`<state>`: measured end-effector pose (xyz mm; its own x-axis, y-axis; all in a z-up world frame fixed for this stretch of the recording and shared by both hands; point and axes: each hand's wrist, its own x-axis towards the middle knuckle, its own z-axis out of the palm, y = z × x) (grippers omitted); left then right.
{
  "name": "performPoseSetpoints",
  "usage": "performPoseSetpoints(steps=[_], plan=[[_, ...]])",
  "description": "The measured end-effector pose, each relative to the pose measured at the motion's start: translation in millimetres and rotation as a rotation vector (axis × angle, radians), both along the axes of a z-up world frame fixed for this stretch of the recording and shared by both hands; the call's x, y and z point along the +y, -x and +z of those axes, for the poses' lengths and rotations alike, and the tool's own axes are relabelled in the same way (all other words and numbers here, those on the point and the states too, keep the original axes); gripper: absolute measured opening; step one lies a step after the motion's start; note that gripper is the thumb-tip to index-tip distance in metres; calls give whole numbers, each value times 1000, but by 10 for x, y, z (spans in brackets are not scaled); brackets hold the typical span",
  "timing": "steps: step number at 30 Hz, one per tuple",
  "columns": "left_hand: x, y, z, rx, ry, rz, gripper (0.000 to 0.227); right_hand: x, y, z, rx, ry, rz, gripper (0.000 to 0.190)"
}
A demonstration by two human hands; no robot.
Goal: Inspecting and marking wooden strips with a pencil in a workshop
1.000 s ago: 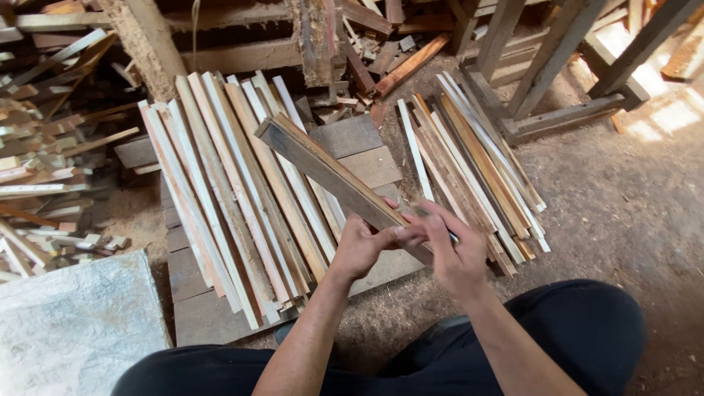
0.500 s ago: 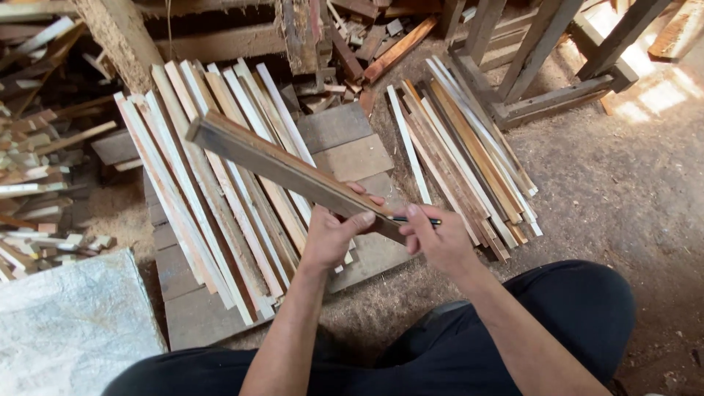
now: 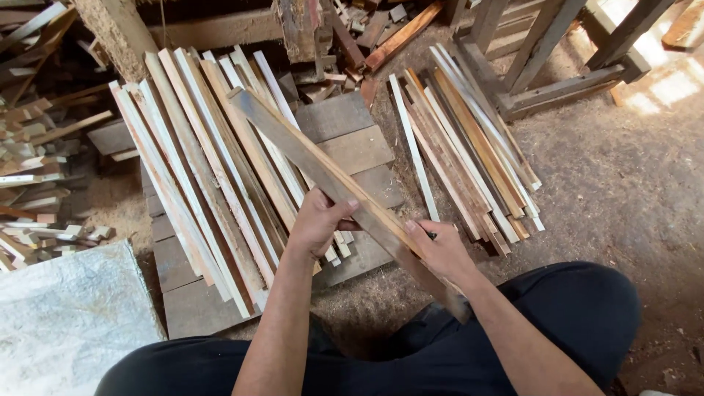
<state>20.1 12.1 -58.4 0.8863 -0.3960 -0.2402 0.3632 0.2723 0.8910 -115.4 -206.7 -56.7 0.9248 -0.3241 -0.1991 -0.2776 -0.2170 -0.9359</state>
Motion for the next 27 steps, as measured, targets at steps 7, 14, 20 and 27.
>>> performPoseSetpoints(steps=[7,14,20,27], plan=[[221,54,588,94,-237,152,58,356,-224,185,73,-235,-132,30],[666,-59,718,-97,-488,445,24,1131,-594,-151,106,-133,-50,45],[854,-264,658,-130,-503,441,46,1851,-1284,-412,51,43,-9,34],[907,-454,651,-121,-531,487,52,2015,-1682,-460,-167,591,274,32]])
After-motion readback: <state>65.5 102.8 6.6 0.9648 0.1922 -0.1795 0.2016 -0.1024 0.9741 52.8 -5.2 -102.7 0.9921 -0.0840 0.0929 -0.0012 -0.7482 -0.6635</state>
